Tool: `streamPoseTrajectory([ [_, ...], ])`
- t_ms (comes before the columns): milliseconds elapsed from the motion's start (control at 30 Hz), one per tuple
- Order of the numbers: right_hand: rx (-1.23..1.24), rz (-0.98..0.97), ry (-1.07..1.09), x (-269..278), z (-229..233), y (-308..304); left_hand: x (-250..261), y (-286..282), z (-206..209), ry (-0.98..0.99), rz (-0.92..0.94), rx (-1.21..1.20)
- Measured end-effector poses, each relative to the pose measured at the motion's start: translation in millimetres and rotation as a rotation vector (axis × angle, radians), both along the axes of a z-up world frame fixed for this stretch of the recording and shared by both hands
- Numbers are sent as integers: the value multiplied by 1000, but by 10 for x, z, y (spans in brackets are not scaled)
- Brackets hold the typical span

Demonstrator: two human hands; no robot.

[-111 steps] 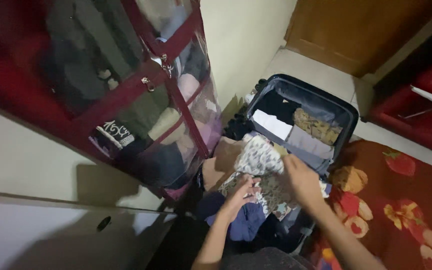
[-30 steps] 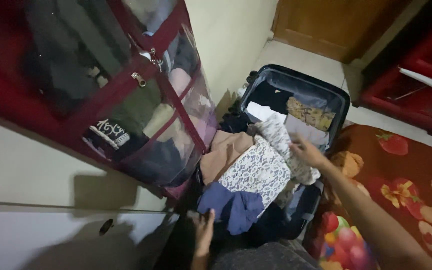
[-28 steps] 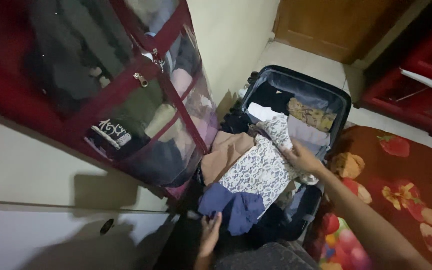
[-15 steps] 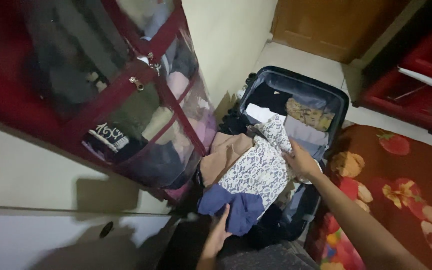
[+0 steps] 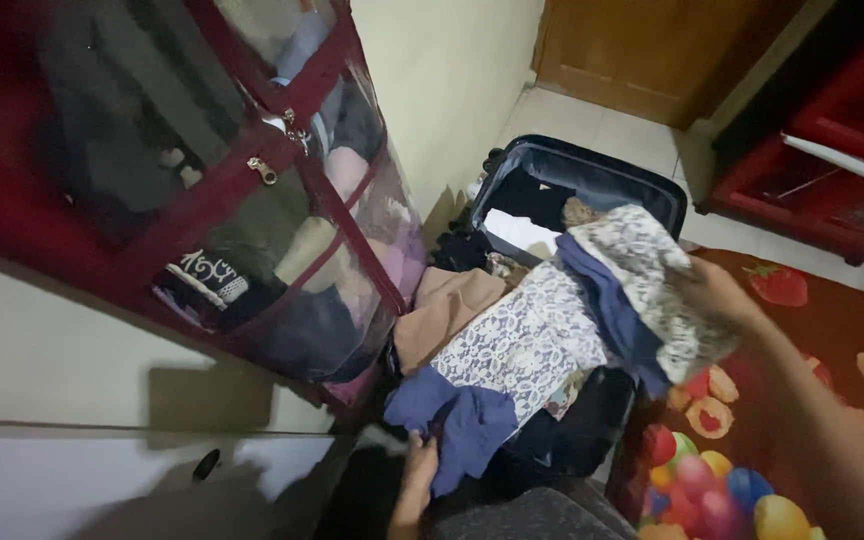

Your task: Packing several items of clothing into a black suitcase.

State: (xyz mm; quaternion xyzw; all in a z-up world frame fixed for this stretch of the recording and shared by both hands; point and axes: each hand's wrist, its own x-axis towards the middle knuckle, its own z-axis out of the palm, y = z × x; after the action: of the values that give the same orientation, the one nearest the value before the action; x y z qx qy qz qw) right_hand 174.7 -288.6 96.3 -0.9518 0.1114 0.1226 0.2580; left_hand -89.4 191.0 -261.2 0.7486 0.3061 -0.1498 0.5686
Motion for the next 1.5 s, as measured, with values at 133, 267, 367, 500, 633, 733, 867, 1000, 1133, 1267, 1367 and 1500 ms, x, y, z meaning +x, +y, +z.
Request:
streamPoseTrajectory([
  [133,116,24,0,-282,-73,-446,101,223,331,-232,17,-76],
  [267,294,-58,78,-471,-696,-939,395,491,551,-258,-10,1],
  [367,222,18,84,-549,-1505,-1360,540,717,717,-283,-96,76],
  [500,574,-51,-60,-795,-2020,-1181,713,884,628,-233,-241,266],
  [633,67,-166,13,-973,-2173,-741,638,768,1027,-127,-170,170],
  [733,193,-194,-153,-1076,-2481,-590,604,618,1415,-6,-81,63],
  [867,-113,-120,-382,-1247,-2302,-162,376,473,1262,-34,178,99],
  [1000,195,-140,-189,-1207,-2581,30,63,261,1121,-307,427,185],
  [1133,182,19,-374,-1249,-1973,475,-147,11,1120,-274,393,538],
  [1267,69,15,-268,-1203,-1799,566,-301,-156,818,-274,517,488],
  [1367,99,-9,-202,-1136,-2300,289,-381,-315,712,-292,658,262],
  [1500,251,61,-243,-982,-2932,-374,-383,-580,1135,133,766,-99],
])
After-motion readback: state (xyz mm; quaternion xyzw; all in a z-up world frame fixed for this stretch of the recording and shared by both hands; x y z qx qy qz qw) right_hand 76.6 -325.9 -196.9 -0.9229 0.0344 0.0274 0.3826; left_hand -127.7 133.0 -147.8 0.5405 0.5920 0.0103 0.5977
